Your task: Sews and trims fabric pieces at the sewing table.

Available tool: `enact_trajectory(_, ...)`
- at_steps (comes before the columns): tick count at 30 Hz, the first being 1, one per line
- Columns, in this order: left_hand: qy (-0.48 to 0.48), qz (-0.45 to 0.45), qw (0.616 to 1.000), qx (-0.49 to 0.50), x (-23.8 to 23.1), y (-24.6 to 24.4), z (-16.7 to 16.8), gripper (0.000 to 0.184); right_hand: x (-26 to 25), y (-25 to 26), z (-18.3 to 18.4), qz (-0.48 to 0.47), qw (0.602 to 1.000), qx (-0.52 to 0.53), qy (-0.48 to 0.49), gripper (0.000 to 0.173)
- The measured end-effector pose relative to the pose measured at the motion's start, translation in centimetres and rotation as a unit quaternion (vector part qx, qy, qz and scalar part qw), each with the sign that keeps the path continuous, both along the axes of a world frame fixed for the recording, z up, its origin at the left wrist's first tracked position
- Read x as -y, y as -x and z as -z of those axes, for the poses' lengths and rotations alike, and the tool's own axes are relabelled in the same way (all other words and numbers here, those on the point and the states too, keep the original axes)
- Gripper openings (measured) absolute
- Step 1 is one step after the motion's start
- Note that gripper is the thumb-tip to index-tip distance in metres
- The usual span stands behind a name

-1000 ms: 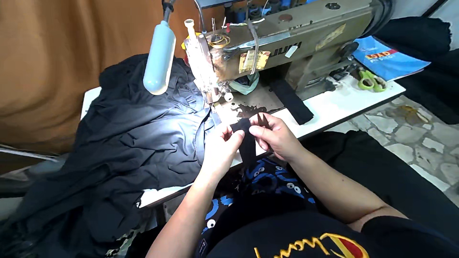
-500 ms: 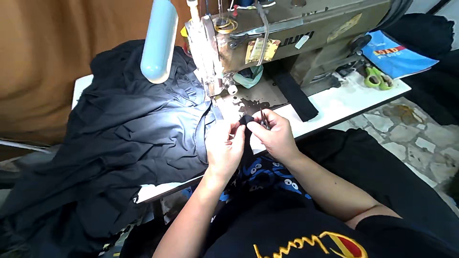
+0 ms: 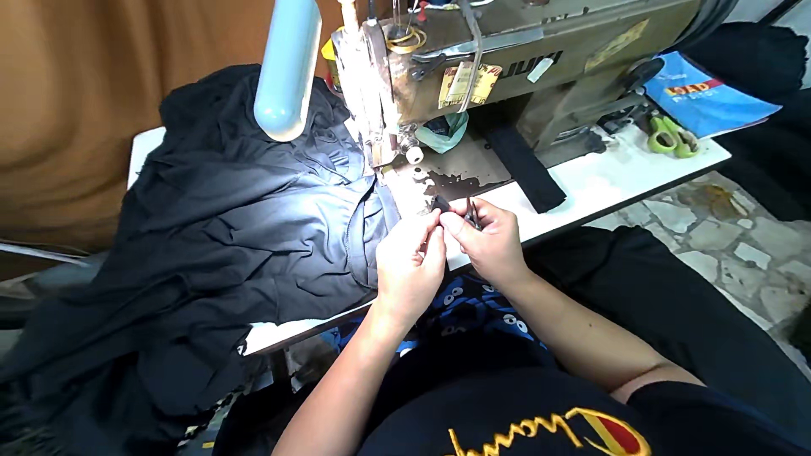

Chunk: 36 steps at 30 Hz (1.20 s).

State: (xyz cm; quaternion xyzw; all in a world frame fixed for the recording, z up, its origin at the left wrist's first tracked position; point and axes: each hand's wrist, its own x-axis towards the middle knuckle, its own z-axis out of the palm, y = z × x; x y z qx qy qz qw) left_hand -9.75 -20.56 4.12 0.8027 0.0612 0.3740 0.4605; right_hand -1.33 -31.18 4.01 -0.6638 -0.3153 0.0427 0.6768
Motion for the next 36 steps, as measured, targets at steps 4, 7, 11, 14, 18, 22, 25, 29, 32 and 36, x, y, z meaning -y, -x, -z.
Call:
enact_trajectory(4, 0.110, 0.044, 0.992, -0.050, -1.2, 0.6, -1.0, 0.023, 0.2, -1.2, -1.0, -0.067, 0.997, -0.031, -0.028, 0.009)
enact_trajectory(7, 0.115, 0.113, 0.983, -0.084, -2.4, 0.5, -2.0, 0.012, 0.5, -1.8, -2.4, -0.138, 0.990, -0.010, -0.029, 0.010)
enact_trajectory(11, 0.116, 0.108, 0.986, -0.041, -2.1, 0.2, -2.3, 0.010, 0.5, -1.8, -2.6, -0.125, 0.989, 0.040, -0.065, 0.011)
enact_trajectory(14, 0.159, 0.051, 0.986, -0.014, -1.6, 0.0, -1.7, 0.015, 0.8, -1.4, 0.1, -0.072, 0.986, 0.140, -0.060, 0.010)
enact_trajectory(18, 0.200, 0.031, 0.979, 0.017, -1.1, 0.0, -1.1, 0.021, 0.9, 0.3, 3.3, -0.063, 0.988, 0.144, -0.005, 0.017)
enact_trajectory(22, 0.235, 0.027, 0.971, 0.026, -0.4, 0.3, -1.0, 0.021, 0.9, 0.6, 3.4, -0.081, 0.992, 0.095, 0.004, 0.010)
enact_trajectory(25, 0.283, 0.037, 0.958, 0.028, -0.4, 0.8, -1.1, 0.019, 1.3, 0.7, 3.0, -0.100, 0.993, 0.066, 0.000, 0.007)
enact_trajectory(29, 0.265, 0.055, 0.962, 0.032, -0.1, 1.5, -1.2, 0.016, 1.5, 1.2, 2.9, -0.107, 0.994, 0.037, -0.011, 0.012)
enact_trajectory(32, 0.206, 0.065, 0.976, 0.036, 0.1, 1.9, -1.6, 0.015, 1.6, 1.5, 2.5, -0.120, 0.992, 0.039, 0.001, 0.010)
enact_trajectory(36, 0.205, 0.077, 0.975, 0.034, 0.1, 2.4, -2.3, 0.014, 2.1, 2.0, 1.8, -0.124, 0.992, 0.035, -0.008, 0.009)
